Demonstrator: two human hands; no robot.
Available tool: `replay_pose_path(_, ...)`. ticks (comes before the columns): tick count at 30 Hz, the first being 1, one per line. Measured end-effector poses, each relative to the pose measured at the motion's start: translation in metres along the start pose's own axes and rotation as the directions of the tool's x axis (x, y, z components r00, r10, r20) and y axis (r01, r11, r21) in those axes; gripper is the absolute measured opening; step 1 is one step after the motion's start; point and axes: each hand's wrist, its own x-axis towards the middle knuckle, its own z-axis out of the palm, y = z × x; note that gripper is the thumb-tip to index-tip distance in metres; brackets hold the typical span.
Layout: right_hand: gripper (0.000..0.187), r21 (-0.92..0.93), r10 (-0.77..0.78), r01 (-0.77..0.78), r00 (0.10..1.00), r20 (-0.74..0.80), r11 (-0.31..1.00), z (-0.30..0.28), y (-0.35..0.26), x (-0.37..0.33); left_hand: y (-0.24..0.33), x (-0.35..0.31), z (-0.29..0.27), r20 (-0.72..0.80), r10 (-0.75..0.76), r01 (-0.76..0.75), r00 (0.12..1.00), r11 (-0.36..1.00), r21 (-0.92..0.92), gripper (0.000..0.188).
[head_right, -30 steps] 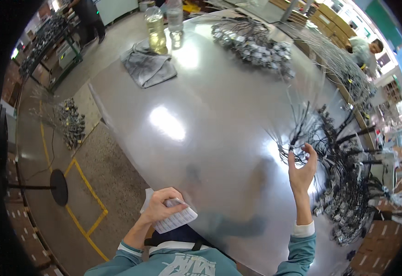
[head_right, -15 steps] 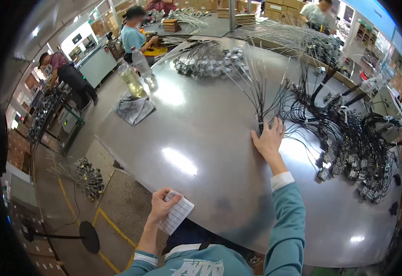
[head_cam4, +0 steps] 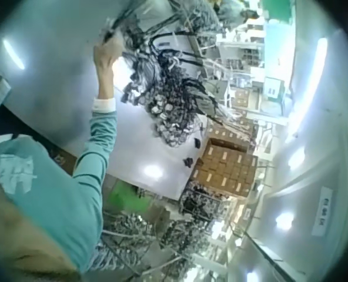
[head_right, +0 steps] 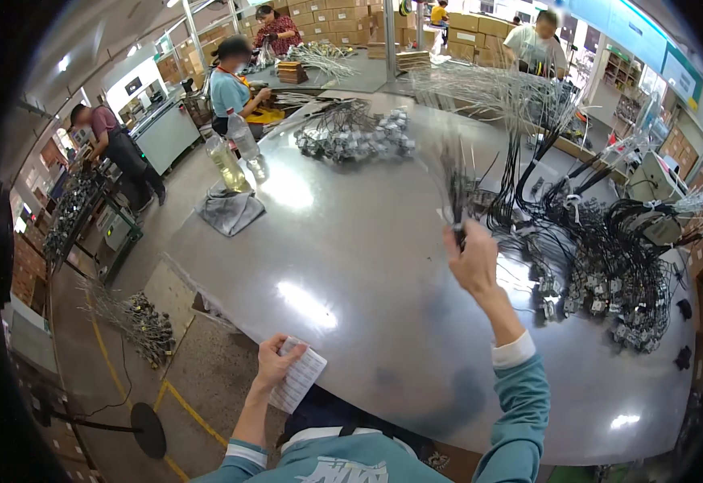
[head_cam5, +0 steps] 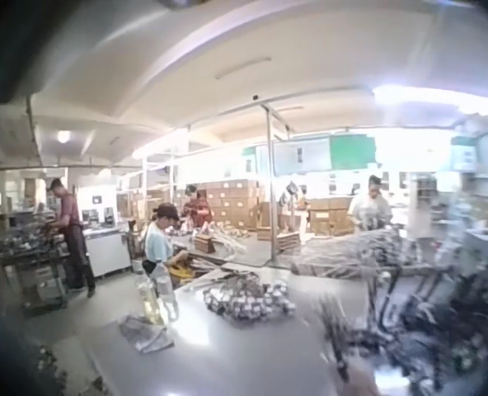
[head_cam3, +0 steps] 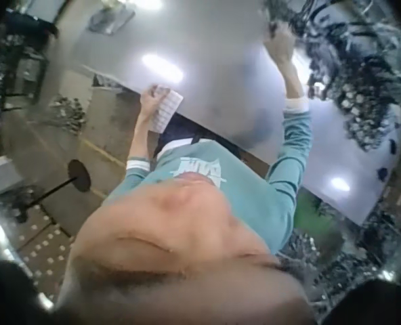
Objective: Applying labels to electronic components and organizing wire harnesses at a manual assembly station.
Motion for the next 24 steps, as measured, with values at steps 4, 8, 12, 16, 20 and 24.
replay_pose_path(4, 0.043, 0.291, 0.213, -0.191, 0.976, -0.046, 0.938, -0.074, -0.038, 0.033, -0.013, 0.013, -0.006, -0.004, 0.050, -0.049, 0.999, 0.997, 0.063, 0.029)
replay_pose_path(8, 0.046, 0.776, 0.234, -0.145, 0.972, -0.003, 0.614, -0.127, -0.074, 0.055, -0.004, 0.016, -0.004, 0.034, 0.029, -0.030, 0.999, 0.999, 0.037, 0.028)
replay_pose_path(12, 0.039, 0.917, 0.202, -0.257, 0.958, 0.201, 0.306, -0.160, -0.135, 0.058, -0.011, 0.013, -0.003, 0.026, 0.072, -0.074, 0.997, 0.995, 0.065, 0.029)
replay_pose_path(16, 0.036, 0.911, 0.175, -0.343, 0.935, 0.308, 0.230, -0.155, -0.163, 0.073, -0.017, 0.007, -0.003, 0.032, 0.117, -0.118, 0.993, 0.992, 0.047, 0.032)
replay_pose_path(20, 0.034, 0.896, 0.092, -0.444, 0.892, 0.443, -0.006, -0.154, -0.207, 0.063, -0.073, -0.009, -0.029, -0.005, 0.286, -0.260, 0.958, 0.880, 0.397, 0.041)
replay_pose_path(24, 0.042, 0.921, -0.191, -0.388, 0.908, 0.374, -0.040, -0.145, -0.259, 0.025, -0.087, -0.018, -0.059, -0.043, -0.149, 0.155, 0.988, 0.933, 0.324, 0.048)
